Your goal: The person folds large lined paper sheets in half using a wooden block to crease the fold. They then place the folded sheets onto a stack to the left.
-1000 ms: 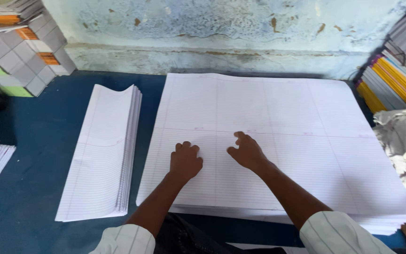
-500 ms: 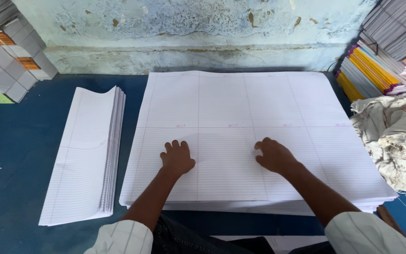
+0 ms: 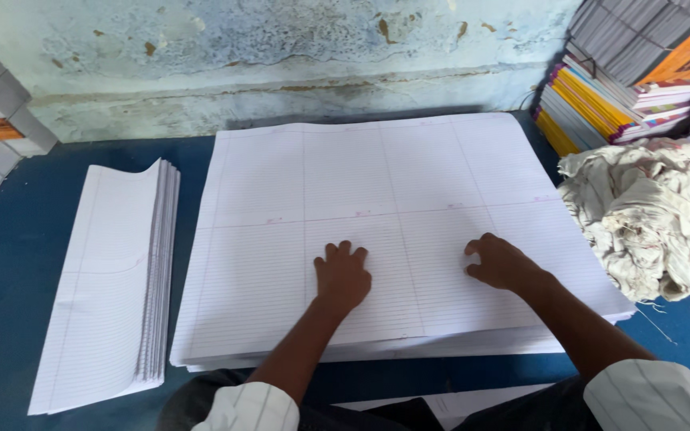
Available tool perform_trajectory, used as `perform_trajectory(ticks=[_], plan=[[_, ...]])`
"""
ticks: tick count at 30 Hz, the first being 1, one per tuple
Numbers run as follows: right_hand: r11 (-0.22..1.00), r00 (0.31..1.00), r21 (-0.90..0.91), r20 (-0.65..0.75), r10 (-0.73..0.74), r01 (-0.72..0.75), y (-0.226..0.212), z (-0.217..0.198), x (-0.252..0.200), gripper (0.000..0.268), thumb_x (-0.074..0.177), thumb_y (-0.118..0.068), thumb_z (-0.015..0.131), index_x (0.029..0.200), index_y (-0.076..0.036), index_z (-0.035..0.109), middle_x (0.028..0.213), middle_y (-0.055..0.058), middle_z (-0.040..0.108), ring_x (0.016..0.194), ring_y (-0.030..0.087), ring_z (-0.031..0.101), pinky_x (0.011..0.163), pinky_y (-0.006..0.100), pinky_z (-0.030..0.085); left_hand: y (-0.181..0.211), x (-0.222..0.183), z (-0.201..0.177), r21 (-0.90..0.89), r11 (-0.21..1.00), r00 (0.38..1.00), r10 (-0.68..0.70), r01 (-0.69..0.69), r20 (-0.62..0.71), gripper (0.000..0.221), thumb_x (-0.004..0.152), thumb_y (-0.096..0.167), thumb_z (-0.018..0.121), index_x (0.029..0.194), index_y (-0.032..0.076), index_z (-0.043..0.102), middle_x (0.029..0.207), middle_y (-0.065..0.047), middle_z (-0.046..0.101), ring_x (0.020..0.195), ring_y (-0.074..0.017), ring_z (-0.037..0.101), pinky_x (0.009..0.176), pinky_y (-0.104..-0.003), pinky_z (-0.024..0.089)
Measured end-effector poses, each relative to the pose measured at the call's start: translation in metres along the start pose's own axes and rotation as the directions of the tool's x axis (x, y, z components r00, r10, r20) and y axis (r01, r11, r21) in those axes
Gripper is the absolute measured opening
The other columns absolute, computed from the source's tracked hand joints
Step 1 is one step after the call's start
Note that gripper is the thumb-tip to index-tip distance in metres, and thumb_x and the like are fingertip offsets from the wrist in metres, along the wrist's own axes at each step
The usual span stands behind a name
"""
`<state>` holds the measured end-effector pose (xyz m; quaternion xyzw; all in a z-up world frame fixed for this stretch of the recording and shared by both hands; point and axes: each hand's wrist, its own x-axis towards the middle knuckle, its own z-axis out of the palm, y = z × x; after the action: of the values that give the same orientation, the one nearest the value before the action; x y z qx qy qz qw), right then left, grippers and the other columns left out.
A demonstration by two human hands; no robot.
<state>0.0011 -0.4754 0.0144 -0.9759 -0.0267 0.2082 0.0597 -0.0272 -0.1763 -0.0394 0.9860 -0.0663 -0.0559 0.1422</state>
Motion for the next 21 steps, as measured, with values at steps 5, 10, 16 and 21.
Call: perform_trajectory(ticks=[5,10,16,21], plan=[[0.999,0.998,0.052,-0.062,0.003,0.000,0.048,0.008,0.007,0.043,0.090,-0.030,0.076,0.128,-0.012,0.068,0.132,0.013,0.062,0.125,0.029,0.062,0.107,0.042,0.052,0.037,0.008,0.004,-0.024,0.999,0.997,0.046,-0.045,0.054,0.048,0.091,0.030,0.068,0.134,0.011,0.060,0.148,-0.015,0.046,0.129,-0.0342,0.043,0.100,-0.058,0.043],[0.995,0.991,0.096,-0.133,0.022,-0.009,0.102,0.023,0.025,0.040,0.091,-0.030,0.073,0.124,-0.009,0.071,0.126,0.014,0.071,0.119,0.030,0.068,0.104,0.043,0.054,0.061,0.014,0.011,-0.030,0.997,0.995,0.073,-0.072,0.067,0.045,0.093,0.029,0.067,0.134,0.010,0.061,0.149,-0.015,0.046,0.130,-0.0337,0.044,0.101,-0.058,0.043],[0.967,0.965,0.205,-0.183,0.187,-0.149,0.160,0.042,0.045,0.044,0.091,-0.032,0.073,0.128,-0.007,0.071,0.130,0.015,0.072,0.122,0.032,0.066,0.106,0.046,0.052,0.091,0.013,0.021,-0.021,0.992,0.991,0.128,-0.127,0.049,0.048,0.094,0.031,0.066,0.138,0.012,0.059,0.151,-0.015,0.046,0.131,-0.0347,0.043,0.104,-0.060,0.040],[0.895,0.916,0.379,-0.223,0.335,-0.235,0.202,0.047,0.045,0.039,0.084,-0.025,0.079,0.120,-0.008,0.078,0.123,0.016,0.076,0.116,0.032,0.071,0.103,0.043,0.055,0.113,0.013,0.020,0.013,0.990,0.983,0.136,-0.139,0.123,0.056,0.095,0.041,0.065,0.142,0.013,0.054,0.155,-0.016,0.038,0.137,-0.0362,0.037,0.107,-0.061,0.038]])
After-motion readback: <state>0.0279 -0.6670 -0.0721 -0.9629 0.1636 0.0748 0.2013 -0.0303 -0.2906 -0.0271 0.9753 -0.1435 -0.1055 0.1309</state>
